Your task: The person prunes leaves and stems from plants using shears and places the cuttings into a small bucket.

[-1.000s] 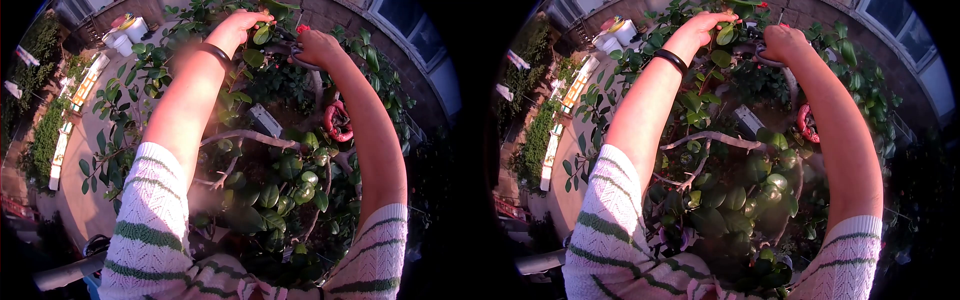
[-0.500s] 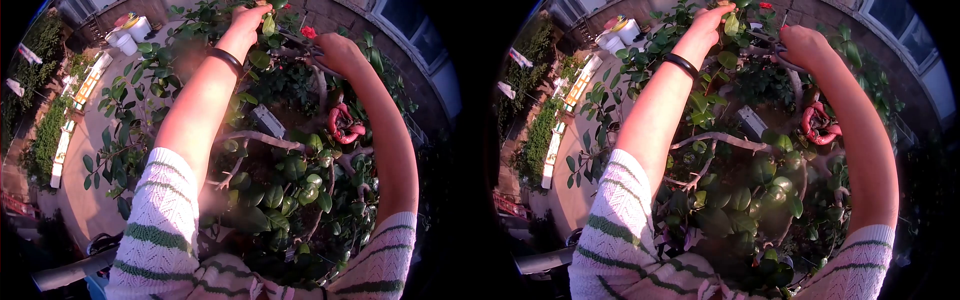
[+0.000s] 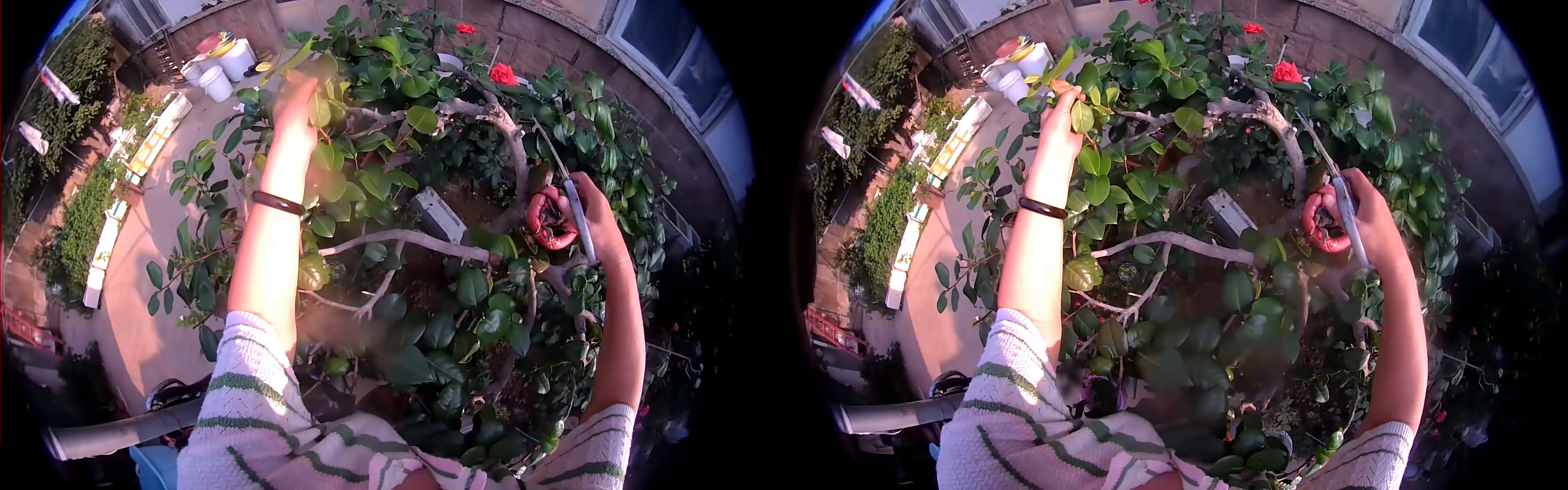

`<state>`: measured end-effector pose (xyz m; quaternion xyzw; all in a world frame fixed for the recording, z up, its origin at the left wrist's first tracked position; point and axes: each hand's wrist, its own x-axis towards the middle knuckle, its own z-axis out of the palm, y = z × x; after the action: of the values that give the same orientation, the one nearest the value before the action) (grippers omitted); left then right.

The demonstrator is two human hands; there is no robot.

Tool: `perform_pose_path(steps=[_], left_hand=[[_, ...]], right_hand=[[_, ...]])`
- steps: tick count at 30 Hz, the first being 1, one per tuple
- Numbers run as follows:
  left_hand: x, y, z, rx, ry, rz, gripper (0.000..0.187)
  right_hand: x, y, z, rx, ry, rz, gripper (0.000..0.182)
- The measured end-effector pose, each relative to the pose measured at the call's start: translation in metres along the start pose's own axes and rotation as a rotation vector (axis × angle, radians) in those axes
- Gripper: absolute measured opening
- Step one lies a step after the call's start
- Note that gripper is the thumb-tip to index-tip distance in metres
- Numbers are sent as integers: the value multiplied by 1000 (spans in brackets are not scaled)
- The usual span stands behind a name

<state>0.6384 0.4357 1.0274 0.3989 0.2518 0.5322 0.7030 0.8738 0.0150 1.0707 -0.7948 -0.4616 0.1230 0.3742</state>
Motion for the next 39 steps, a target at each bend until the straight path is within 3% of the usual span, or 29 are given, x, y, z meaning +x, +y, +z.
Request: perform_pose_path(steps=[2, 5, 9, 10, 11, 14, 18, 21, 24, 28, 29, 31, 32, 35, 36, 39], left_hand=[[-18, -14, 21, -38, -48, -248, 26], [-32, -30, 55, 74, -253, -369, 30], [11, -50, 88, 133, -243, -575, 26], [19, -50, 88, 172, -304, -569, 21], [22, -54, 87, -24, -406, -607, 21], [34, -48, 108, 23, -612, -661, 21], [35, -48, 128, 165, -506, -624, 20], [37, -49, 134, 263, -575, -663, 15], [34, -53, 153, 540, -415, -393, 15], [18, -34, 175, 668, -501, -130, 30], [37, -49, 177, 679, -630, 28, 13], [25, -51, 189, 603, -639, 112, 14], [16, -42, 194, 722, -528, 86, 13], [39, -66, 180, 502, -473, 29, 13], [40, -62, 172, 325, -594, -91, 12], [37, -59, 172, 448, -502, -57, 12]], right_hand=[[-1, 9, 11, 70, -43, -7, 37], [-1, 4, 22, 37, -55, -26, 38], [4, -18, 30, -6, -87, 21, 44], [6, -23, 31, 7, -104, 47, 45], [7, -26, 31, 18, -120, 72, 45], [6, -7, 37, -35, -64, -67, 44], [-3, -8, 30, 69, -122, 43, 34], [-9, -11, 25, 187, -137, 53, 31], [-4, -18, 20, -14, -70, 14, 40], [31, -54, 12, -384, 100, 12, 57], [43, -61, 13, -441, 135, 3, 60], [69, -69, 16, -564, 120, -26, 63], [79, -70, 15, -627, 114, -39, 64], [107, -51, 24, -735, 69, -109, 65], [110, -55, 27, -786, 64, -123, 62], [124, -57, 36, -785, 46, -110, 60]])
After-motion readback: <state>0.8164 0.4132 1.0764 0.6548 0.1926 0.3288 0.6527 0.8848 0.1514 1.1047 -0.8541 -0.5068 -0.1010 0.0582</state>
